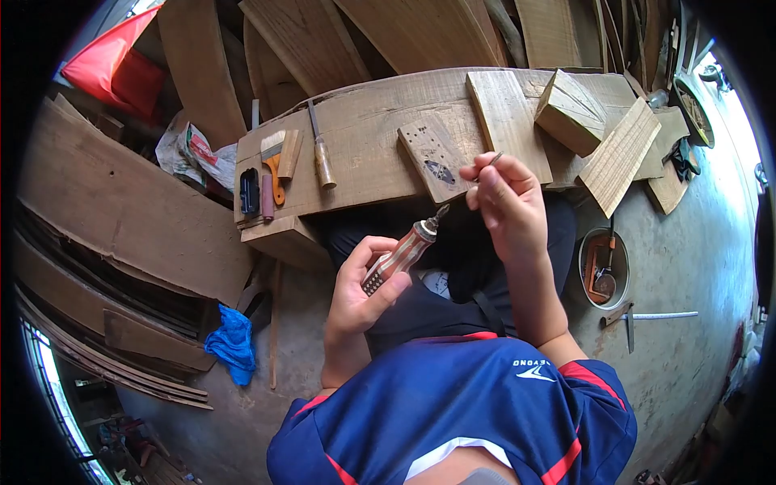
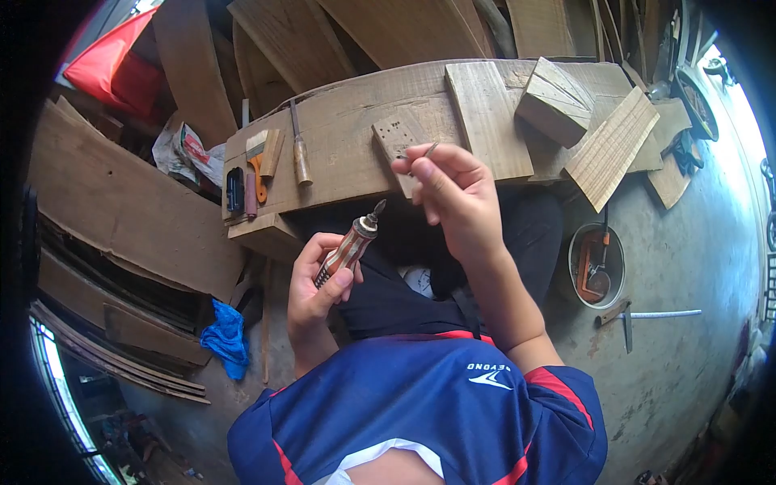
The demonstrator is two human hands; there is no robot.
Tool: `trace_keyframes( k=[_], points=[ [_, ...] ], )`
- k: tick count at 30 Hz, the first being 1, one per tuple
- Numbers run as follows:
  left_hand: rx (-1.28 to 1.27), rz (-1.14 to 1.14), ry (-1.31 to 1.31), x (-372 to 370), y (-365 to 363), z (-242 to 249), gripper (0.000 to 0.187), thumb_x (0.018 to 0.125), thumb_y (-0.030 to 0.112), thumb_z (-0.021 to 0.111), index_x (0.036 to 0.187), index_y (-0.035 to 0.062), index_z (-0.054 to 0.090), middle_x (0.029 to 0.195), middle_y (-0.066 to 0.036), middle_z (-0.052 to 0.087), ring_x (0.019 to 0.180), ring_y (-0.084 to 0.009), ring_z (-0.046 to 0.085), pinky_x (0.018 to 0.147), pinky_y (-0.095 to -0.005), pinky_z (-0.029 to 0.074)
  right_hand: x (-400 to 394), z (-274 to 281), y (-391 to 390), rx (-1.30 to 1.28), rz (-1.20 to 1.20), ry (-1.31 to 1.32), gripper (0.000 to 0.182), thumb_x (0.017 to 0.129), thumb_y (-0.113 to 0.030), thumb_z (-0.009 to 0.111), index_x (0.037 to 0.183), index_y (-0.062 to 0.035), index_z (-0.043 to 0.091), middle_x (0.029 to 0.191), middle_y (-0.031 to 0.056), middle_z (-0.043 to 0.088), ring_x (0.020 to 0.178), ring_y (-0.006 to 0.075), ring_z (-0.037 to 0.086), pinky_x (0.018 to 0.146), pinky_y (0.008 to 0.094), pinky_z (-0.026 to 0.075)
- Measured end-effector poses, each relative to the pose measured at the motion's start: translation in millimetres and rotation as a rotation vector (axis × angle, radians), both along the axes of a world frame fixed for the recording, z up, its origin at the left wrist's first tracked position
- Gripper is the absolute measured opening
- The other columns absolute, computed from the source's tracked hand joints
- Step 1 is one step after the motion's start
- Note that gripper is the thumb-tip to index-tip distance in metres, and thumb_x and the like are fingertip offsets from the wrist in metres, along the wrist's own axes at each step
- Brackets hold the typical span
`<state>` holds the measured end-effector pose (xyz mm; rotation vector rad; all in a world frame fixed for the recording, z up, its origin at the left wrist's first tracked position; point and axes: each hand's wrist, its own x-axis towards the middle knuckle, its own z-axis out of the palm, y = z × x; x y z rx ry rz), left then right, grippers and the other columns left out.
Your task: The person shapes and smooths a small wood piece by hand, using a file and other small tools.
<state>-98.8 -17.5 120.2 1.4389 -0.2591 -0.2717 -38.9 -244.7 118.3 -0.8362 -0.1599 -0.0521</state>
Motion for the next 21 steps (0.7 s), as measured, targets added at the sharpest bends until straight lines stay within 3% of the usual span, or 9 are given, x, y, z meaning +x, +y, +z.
trace_keyframes(
  k=[2, 9, 12, 21],
  points=[
    [-0.011, 0.019, -0.020, 1, 0, -2, 0.046, 0.089, 0.028, 0.070, 0.119, -0.0012, 0.052, 0.080, -0.009, 0.063, 0.055, -0.0038, 0.049, 0.048, -0.0166, 0.036, 0, 0, -1, -0.025, 0.018, 0.038, 0.021, 0.095, -0.017, 0.066, 0.112, -0.0041, 0.067, 0.102, 0.0131, 0.073, 0.051, 0.0015, 0.048, 0.058, 0.0197, 0.046],
    [-0.146, 0.085, 0.033, 6, 1, -6, 0.041, 0.092, 0.028, 0.065, 0.117, -0.0011, 0.049, 0.080, -0.013, 0.063, 0.053, -0.0058, 0.049, 0.046, -0.0169, 0.038, 0, -19, 3, 0.561, 0.382, 0.353, 0.027, 0.100, -0.022, 0.060, 0.124, -0.0101, 0.060, 0.125, 0.0001, 0.066, 0.051, 0.0020, 0.044, 0.071, 0.0261, 0.047],
    [-0.183, 0.096, 0.047, 6, 2, -6, 0.040, 0.094, 0.027, 0.063, 0.117, -0.0012, 0.049, 0.081, -0.014, 0.062, 0.052, -0.0065, 0.049, 0.046, -0.0164, 0.039, 0, -23, 2, 0.685, 0.420, 0.371, 0.026, 0.101, -0.021, 0.057, 0.125, -0.0108, 0.060, 0.124, 0.0002, 0.067, 0.051, 0.0019, 0.043, 0.071, 0.0256, 0.046],
    [-0.189, 0.098, 0.084, 6, 0, -8, 0.041, 0.094, 0.028, 0.062, 0.119, -0.0013, 0.049, 0.080, -0.014, 0.062, 0.052, -0.0067, 0.049, 0.044, -0.0164, 0.037, 1, -29, -1, 0.656, 0.412, 0.272, 0.018, 0.099, -0.020, 0.061, 0.115, -0.0125, 0.063, 0.116, 0.0035, 0.069, 0.050, 0.0018, 0.043, 0.070, 0.0250, 0.044]
  ],
)
